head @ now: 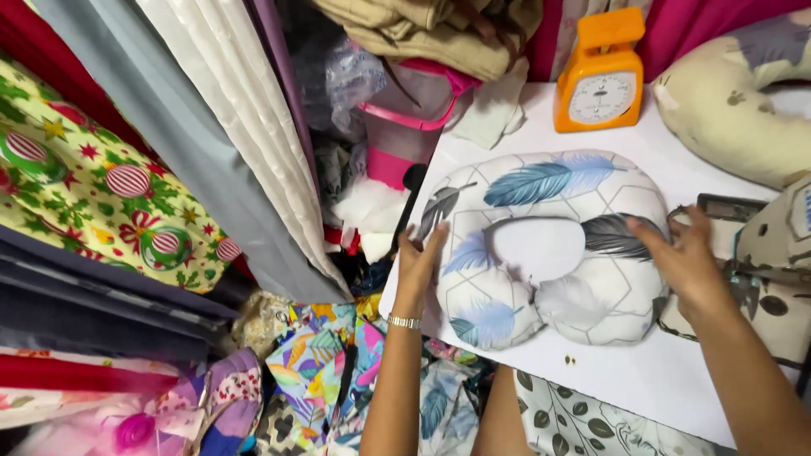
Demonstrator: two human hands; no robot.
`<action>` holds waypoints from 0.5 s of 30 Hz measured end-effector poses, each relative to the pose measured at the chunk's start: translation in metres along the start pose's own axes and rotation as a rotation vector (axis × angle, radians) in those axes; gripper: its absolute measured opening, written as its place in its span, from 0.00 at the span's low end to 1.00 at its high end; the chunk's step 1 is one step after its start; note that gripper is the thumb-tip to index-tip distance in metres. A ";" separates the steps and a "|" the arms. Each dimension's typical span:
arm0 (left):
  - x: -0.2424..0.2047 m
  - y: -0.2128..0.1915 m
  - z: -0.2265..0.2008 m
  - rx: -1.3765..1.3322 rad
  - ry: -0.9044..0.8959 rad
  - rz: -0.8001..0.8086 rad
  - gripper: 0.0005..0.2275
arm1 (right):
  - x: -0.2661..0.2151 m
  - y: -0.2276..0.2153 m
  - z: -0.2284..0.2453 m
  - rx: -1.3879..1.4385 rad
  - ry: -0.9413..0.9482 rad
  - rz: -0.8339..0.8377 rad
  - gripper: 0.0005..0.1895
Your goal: Stuffing a U-shaped neck pillow with white fiber filling by hand.
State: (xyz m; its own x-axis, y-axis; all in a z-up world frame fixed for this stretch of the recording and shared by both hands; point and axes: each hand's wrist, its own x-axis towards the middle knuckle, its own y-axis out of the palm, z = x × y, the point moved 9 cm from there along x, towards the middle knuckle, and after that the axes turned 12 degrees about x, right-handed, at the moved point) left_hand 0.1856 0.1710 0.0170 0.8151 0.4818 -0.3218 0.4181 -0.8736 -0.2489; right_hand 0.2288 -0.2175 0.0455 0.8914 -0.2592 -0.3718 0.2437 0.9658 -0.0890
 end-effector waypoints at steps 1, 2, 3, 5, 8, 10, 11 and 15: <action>-0.002 0.002 -0.010 0.001 0.017 0.002 0.47 | 0.001 0.000 0.004 0.013 -0.012 -0.003 0.50; -0.005 0.005 -0.023 -0.055 0.068 0.026 0.40 | 0.002 0.001 0.011 0.015 -0.045 0.003 0.51; -0.008 0.009 -0.034 -0.115 0.117 0.049 0.34 | 0.004 0.001 0.017 0.012 -0.080 0.009 0.53; -0.005 0.005 -0.056 -0.145 0.269 0.058 0.33 | 0.009 -0.004 0.023 0.129 -0.217 0.056 0.49; 0.010 -0.005 -0.094 -0.256 0.517 0.088 0.37 | -0.001 -0.004 0.060 0.341 -0.574 0.170 0.46; 0.025 -0.009 -0.108 -0.326 0.601 0.115 0.42 | -0.014 -0.005 0.083 0.435 -0.779 0.233 0.47; 0.027 -0.008 -0.123 -0.273 0.747 0.159 0.43 | -0.018 -0.002 0.096 0.449 -0.885 0.295 0.47; 0.047 0.004 -0.138 -0.201 0.801 0.214 0.42 | 0.014 0.005 0.100 0.453 -1.055 0.320 0.37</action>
State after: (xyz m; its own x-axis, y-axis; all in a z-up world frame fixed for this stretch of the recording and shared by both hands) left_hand 0.2805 0.1805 0.1266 0.8904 0.1775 0.4191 0.2246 -0.9722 -0.0654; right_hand 0.2802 -0.2173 0.1322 0.7589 -0.0936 0.6444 -0.1227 0.9514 0.2826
